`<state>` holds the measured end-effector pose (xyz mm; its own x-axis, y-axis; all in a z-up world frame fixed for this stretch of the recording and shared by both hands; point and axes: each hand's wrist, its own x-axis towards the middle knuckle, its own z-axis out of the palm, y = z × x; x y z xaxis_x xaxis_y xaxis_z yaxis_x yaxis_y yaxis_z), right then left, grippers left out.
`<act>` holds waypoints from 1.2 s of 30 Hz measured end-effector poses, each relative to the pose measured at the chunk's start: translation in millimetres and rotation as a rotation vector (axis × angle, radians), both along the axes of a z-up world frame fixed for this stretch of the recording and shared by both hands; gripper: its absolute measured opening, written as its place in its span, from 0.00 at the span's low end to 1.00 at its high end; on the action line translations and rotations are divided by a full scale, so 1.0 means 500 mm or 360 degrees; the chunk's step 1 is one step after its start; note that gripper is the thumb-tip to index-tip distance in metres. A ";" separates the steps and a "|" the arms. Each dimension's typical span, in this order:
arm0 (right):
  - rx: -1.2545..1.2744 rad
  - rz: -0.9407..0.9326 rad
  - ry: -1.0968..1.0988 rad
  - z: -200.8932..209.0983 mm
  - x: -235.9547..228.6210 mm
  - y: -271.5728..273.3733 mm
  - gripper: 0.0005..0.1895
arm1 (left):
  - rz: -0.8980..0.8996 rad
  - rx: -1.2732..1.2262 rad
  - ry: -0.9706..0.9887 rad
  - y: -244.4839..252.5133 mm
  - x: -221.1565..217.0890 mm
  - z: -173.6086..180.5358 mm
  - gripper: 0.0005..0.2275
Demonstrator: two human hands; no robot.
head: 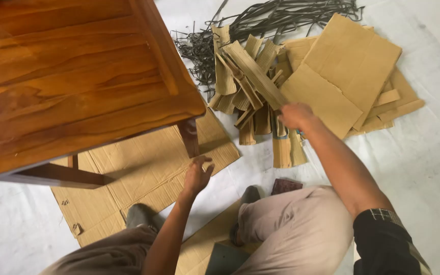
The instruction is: Wrap cardboard around the legs of a wooden table and secure them with plastic ties.
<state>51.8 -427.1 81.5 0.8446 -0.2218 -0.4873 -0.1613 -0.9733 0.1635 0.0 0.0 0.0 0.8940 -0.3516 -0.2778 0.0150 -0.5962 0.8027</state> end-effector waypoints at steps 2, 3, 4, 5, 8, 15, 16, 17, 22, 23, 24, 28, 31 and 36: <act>0.0039 0.0107 0.0067 -0.048 -0.005 0.015 0.25 | -0.0046 -0.0001 -0.0062 0.004 -0.006 -0.047 0.09; 0.0065 0.0215 0.0128 -0.069 -0.006 0.019 0.27 | -0.0090 -0.0015 -0.0129 0.002 -0.006 -0.069 0.07; 0.0072 0.0205 0.0128 -0.078 -0.001 0.024 0.27 | -0.0101 -0.0010 -0.0129 0.003 -0.003 -0.081 0.07; 0.0115 0.0183 0.0105 -0.088 0.003 0.029 0.26 | -0.0071 0.0003 -0.0116 0.003 -0.008 -0.096 0.06; 0.0089 0.0172 0.0067 -0.090 0.015 0.042 0.25 | -0.0024 -0.0002 -0.0063 -0.003 -0.007 -0.116 0.06; -0.0039 0.0146 -0.0065 -0.188 0.082 -0.040 0.21 | 0.0003 -0.0135 -0.0032 -0.041 0.022 -0.099 0.06; -0.0037 0.0155 -0.0065 -0.181 0.089 -0.039 0.21 | 0.0013 -0.0134 -0.0032 -0.043 0.026 -0.076 0.06; 0.0106 0.0045 -0.0173 -0.167 0.104 -0.044 0.18 | 0.0014 -0.0161 -0.0036 -0.051 0.034 -0.053 0.06; 0.0370 -0.0100 -0.0556 -0.002 0.120 0.040 0.15 | 0.0081 -0.0226 -0.0090 -0.068 0.054 0.041 0.07; 0.0407 -0.0010 -0.0786 0.014 0.112 0.055 0.10 | 0.0095 -0.0258 -0.0087 -0.068 0.051 0.063 0.08; 0.0445 0.0081 -0.1016 0.030 0.103 0.071 0.06 | 0.0109 -0.0290 -0.0084 -0.067 0.048 0.085 0.09; 0.0686 0.0184 -0.1503 0.199 0.021 0.209 0.08 | 0.0326 -0.0301 0.0066 -0.071 0.042 0.077 0.12; 0.0768 0.0080 -0.1640 0.224 -0.020 0.234 0.07 | 0.0472 -0.0533 0.0136 -0.073 0.036 0.081 0.12; 0.0720 0.0293 -0.1965 0.239 -0.059 0.185 0.13 | 0.0664 -0.0721 0.0148 -0.074 0.007 0.162 0.15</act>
<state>22.5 -334.4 201.0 0.7834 -0.0797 0.6164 0.1703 -0.9263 -0.3362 3.7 -37.0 81.2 0.9608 -0.0788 -0.2660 0.2551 -0.1257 0.9587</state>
